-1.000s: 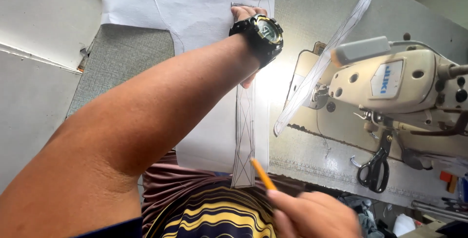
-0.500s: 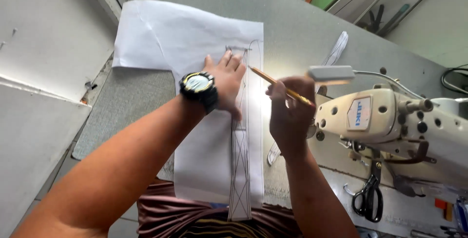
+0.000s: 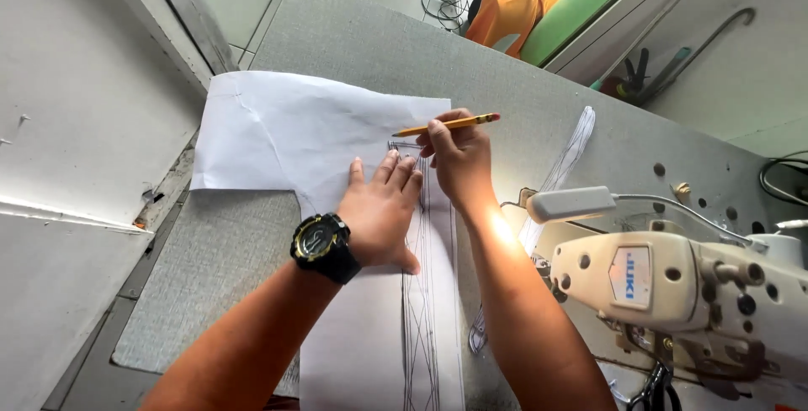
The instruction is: Using a pencil and a ruler to draw lines and mark specific points on a fabric or paper pattern piece on a sewing table.
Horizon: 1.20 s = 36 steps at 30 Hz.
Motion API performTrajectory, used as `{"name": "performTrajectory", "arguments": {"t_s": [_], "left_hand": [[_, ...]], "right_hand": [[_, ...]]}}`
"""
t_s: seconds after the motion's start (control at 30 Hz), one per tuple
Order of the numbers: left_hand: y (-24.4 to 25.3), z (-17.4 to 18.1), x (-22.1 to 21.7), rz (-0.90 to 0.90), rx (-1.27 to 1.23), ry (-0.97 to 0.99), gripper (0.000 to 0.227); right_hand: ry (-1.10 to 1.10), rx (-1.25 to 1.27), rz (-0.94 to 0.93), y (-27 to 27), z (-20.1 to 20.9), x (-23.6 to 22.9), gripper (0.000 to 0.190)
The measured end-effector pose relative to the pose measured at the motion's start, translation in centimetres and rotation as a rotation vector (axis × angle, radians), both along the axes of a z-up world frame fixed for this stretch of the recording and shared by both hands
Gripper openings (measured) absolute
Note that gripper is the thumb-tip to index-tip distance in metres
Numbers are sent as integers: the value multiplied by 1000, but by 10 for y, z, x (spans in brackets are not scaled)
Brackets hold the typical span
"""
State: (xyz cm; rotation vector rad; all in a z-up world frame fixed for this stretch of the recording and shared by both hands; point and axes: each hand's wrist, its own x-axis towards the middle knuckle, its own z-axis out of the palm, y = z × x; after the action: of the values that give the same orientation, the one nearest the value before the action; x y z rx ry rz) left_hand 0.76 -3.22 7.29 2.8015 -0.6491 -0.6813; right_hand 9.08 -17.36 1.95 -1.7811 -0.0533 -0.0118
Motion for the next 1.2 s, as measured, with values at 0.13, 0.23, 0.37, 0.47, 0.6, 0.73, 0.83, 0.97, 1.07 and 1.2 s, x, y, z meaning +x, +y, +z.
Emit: {"name": "performTrajectory", "arguments": {"t_s": [0.13, 0.23, 0.37, 0.47, 0.6, 0.73, 0.83, 0.97, 1.07, 1.2], "left_hand": [[-3, -12, 1, 0, -14, -7, 135], [-2, -12, 3, 1, -35, -26, 136], [-2, -9, 2, -3, -55, -9, 133], [-2, -8, 3, 0, -58, -1, 132], [-2, -5, 3, -3, -49, 2, 133], [-2, -1, 2, -6, -48, 0, 133], [-2, 0, 2, 0, -57, 3, 134], [-3, -3, 4, -16, -46, -2, 134], [-5, -2, 4, -29, -27, -35, 134], [-7, -5, 5, -21, -11, -31, 137]], "right_hand": [[21, -33, 3, -2, -30, 16, 15], [43, -1, -12, -3, -27, 18, 13], [51, -42, -6, 0, -19, 13, 12], [56, -60, 5, 1, -15, 14, 12], [42, -86, 8, 5, -3, 9, 12], [43, -142, -22, -4, 9, 5, 12], [-19, -408, -52, -24, 32, -6, 8], [-180, -558, -258, -37, 45, -24, 7], [-157, -398, -207, -28, 49, -25, 7], [-134, -352, 20, -11, 52, -16, 11]]}}
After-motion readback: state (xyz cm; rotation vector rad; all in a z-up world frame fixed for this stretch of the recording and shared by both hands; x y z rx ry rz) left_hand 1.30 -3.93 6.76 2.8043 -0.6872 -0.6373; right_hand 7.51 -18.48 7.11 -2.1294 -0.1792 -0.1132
